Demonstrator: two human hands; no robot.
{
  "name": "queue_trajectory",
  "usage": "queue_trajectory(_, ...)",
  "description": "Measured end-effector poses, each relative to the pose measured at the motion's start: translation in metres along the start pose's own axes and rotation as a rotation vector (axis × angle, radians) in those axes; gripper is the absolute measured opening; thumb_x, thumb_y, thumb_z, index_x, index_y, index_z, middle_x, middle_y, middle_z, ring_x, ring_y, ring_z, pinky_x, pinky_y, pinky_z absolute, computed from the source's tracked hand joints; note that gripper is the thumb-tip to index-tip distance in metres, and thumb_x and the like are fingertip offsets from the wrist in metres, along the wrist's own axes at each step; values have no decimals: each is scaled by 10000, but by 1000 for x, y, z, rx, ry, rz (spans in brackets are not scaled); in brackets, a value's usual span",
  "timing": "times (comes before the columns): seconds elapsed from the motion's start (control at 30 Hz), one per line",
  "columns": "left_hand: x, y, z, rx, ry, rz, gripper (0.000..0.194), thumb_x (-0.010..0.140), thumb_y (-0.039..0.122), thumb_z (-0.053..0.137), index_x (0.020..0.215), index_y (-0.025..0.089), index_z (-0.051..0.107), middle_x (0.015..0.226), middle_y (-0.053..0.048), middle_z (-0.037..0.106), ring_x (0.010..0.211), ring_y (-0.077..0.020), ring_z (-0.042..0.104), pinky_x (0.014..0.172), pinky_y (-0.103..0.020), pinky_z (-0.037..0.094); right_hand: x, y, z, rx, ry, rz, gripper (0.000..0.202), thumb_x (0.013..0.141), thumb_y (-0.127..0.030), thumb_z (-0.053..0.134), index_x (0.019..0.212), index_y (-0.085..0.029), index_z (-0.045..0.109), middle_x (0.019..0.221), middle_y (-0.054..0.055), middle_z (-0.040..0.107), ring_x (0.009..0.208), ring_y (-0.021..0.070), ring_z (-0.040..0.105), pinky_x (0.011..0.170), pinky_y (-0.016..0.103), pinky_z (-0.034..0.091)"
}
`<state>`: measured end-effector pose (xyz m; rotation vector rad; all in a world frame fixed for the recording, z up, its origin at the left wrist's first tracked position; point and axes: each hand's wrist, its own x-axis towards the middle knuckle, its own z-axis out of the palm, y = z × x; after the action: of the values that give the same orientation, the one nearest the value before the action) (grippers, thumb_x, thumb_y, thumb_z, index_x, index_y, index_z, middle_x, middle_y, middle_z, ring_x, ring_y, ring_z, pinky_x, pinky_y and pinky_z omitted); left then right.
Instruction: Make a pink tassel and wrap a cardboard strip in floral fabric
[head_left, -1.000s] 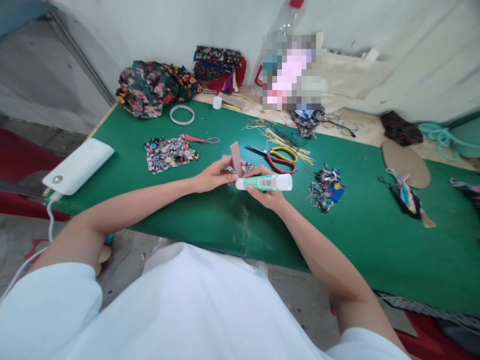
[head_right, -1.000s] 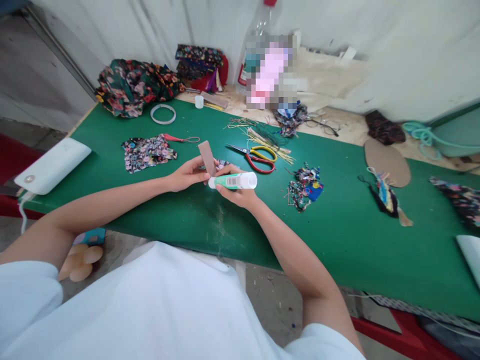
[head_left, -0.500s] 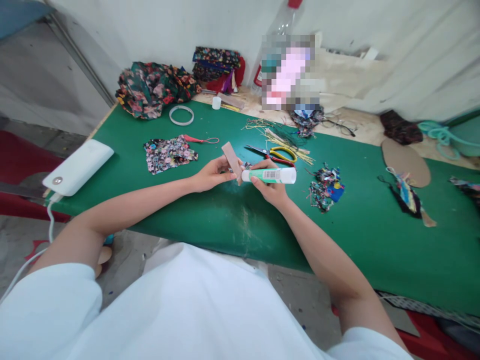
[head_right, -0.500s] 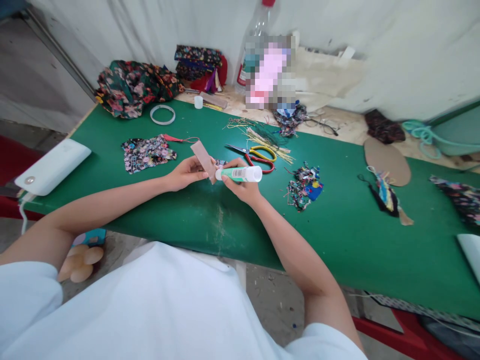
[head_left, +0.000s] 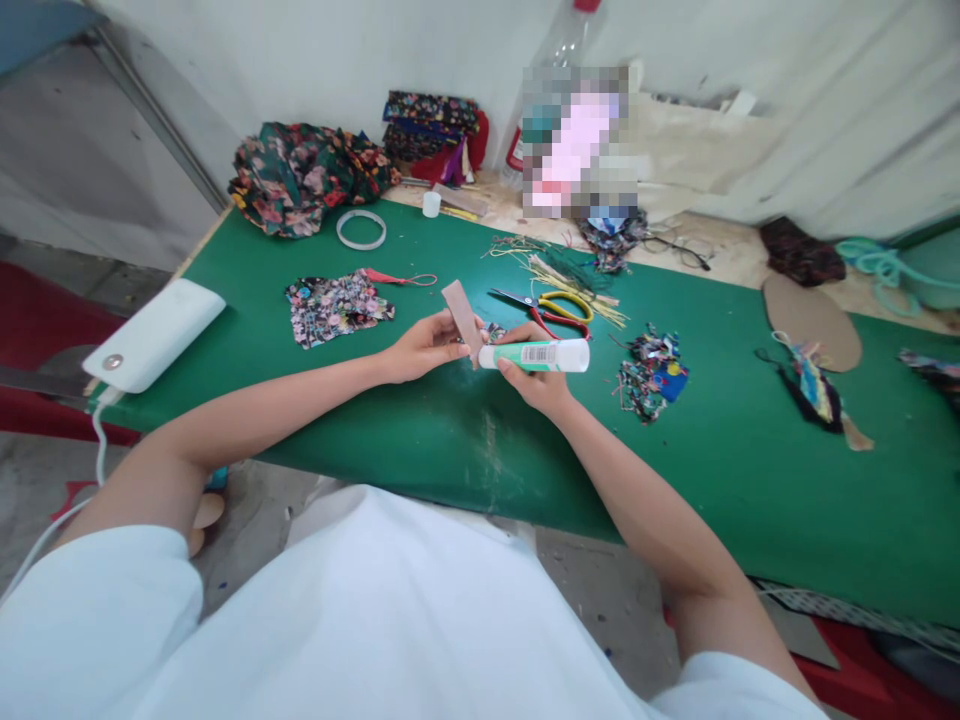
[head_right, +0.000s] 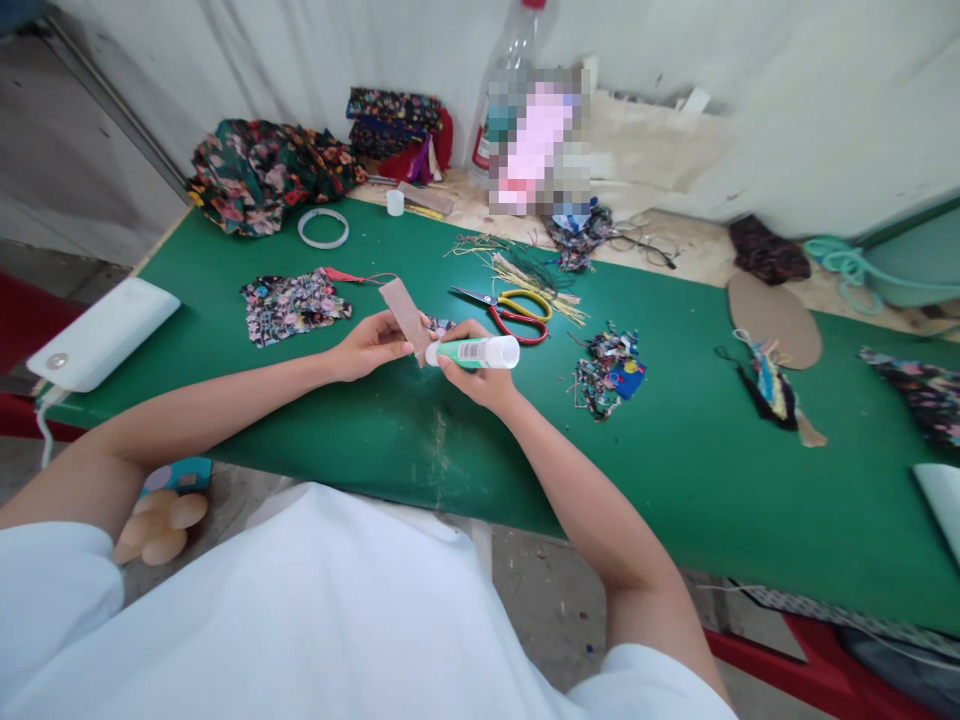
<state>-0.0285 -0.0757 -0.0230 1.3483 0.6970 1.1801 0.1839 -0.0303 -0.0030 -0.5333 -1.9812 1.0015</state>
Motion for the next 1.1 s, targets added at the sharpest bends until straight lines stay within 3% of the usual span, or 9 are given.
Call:
queue_trajectory(0.2, 0, 0, -1, 4, 12, 15, 471, 801, 467, 775, 1137, 179, 615, 1109, -87, 744, 1061, -190, 707, 986, -330, 537, -3, 2, 0, -7, 36, 7, 348, 862, -584, 641, 907, -243, 587, 813, 27, 632, 709, 174, 618, 650, 351, 530)
queue_trajectory(0.4, -1, 1, 0, 13, 14, 33, 444, 822, 460, 756, 1138, 185, 608, 1098, -80, 745, 1053, -176, 711, 989, -323, 539, -7, -5, 4, 8, -22, -27, 360, 775, -556, 751, 905, -250, 614, 817, 22, 671, 732, 184, 642, 705, 370, 550)
queue_trajectory(0.77, 0, 0, -2, 17, 44, 32, 483, 811, 504, 753, 1129, 179, 591, 1081, -86, 748, 1044, -202, 714, 988, -367, 537, -1, 6, 2, 4, 44, 36, 343, 855, -579, 646, 903, -251, 559, 793, 15, 604, 687, 172, 596, 637, 350, 523)
queue_trajectory(1.1, 0, 1, 0, 21, 14, 52, 459, 828, 484, 740, 1139, 182, 589, 1078, -87, 743, 1047, -198, 713, 1002, -366, 533, -8, -9, 9, 21, -25, 27, 336, 808, -551, 716, 908, -252, 600, 843, 26, 658, 801, 198, 647, 810, 406, 555)
